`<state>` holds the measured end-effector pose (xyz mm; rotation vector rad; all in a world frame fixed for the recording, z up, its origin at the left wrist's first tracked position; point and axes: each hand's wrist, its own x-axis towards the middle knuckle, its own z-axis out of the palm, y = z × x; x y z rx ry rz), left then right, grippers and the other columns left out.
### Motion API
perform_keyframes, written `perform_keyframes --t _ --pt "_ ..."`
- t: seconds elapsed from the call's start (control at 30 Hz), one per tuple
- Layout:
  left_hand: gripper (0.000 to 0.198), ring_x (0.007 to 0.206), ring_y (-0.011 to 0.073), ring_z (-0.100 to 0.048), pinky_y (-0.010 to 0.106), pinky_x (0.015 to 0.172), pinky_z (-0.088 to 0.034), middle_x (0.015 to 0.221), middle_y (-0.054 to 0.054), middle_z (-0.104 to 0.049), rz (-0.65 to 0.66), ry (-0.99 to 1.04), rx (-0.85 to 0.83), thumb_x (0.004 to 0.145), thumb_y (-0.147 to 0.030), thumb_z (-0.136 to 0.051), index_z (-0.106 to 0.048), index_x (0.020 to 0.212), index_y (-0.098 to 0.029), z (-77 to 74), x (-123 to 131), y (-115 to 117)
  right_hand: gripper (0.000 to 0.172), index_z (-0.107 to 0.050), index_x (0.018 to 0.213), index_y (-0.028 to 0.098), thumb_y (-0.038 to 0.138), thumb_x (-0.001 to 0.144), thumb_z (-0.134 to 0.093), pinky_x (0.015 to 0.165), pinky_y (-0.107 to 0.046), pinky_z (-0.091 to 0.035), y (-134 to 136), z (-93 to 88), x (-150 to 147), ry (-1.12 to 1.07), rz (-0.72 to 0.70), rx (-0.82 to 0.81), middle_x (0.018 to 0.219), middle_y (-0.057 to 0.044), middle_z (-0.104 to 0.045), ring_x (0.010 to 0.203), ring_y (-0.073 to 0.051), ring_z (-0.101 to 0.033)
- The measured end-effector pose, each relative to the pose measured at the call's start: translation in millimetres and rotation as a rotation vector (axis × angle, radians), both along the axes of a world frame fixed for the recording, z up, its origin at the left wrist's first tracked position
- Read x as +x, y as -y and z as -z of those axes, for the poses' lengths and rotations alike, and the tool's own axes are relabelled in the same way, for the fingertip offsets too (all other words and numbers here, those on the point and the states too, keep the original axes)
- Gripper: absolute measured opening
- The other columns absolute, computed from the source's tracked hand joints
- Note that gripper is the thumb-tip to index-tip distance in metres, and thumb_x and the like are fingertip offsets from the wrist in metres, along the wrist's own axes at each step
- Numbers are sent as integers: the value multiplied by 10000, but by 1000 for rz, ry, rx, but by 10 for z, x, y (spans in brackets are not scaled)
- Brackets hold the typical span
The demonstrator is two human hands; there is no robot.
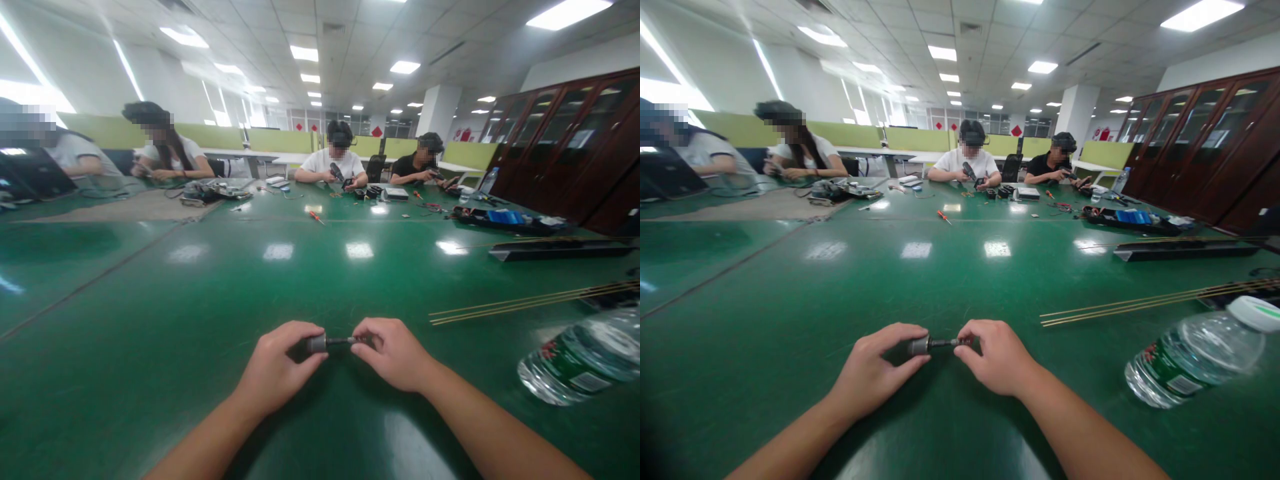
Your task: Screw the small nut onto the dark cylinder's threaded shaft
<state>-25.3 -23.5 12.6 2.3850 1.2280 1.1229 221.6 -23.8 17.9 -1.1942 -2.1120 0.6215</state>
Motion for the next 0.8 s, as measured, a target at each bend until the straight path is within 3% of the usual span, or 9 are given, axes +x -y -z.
perform_keyframes --t 0.8 --pt "245 895 187 -704 308 837 -549 974 5 -744 -14 -4 -36 776 -244 -761 -698 1014 -250 -3 -34 -9 62 -697 858 184 233 842 -663 612 -233 -321 -6 -9 1 0 9 -1 606 47 -510 563 -110 -427"
